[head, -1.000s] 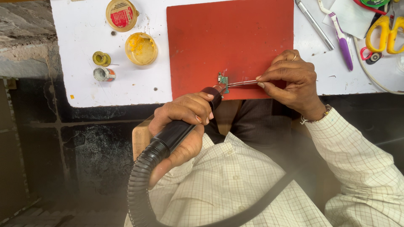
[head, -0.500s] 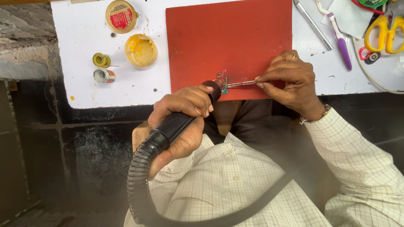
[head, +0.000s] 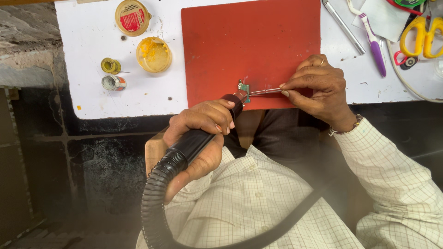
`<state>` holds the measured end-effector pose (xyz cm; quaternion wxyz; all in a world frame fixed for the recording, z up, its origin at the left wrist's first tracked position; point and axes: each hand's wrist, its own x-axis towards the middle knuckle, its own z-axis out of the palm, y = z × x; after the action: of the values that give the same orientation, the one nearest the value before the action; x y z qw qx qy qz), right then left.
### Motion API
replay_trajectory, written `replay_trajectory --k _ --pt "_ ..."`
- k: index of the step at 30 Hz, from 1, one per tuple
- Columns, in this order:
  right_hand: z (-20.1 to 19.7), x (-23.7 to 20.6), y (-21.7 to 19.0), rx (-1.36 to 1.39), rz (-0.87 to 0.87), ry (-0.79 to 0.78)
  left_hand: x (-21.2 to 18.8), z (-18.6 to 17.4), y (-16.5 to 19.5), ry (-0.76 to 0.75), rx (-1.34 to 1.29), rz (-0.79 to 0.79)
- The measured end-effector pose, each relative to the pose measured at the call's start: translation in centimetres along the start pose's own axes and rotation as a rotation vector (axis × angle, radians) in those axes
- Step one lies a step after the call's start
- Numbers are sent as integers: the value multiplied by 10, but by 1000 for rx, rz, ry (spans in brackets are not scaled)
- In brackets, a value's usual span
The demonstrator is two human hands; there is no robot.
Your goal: The person holds a hot air gun in one hand and tweezers in the other, directing heated air at a small green circuit board on a red mat while manipulating components on the board with the tweezers. They reposition the board and tools repeatedly, then set the board down and handle it by hand at the end.
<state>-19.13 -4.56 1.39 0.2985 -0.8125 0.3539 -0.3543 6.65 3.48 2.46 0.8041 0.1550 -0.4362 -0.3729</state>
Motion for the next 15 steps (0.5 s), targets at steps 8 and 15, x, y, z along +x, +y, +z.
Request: replay_trajectory --k 8,15 --pt "0 -1 0 -26 2 1 1 -2 1 -19 14 -15" --pt "0 -3 2 -13 4 14 1 0 -1 1 13 23"
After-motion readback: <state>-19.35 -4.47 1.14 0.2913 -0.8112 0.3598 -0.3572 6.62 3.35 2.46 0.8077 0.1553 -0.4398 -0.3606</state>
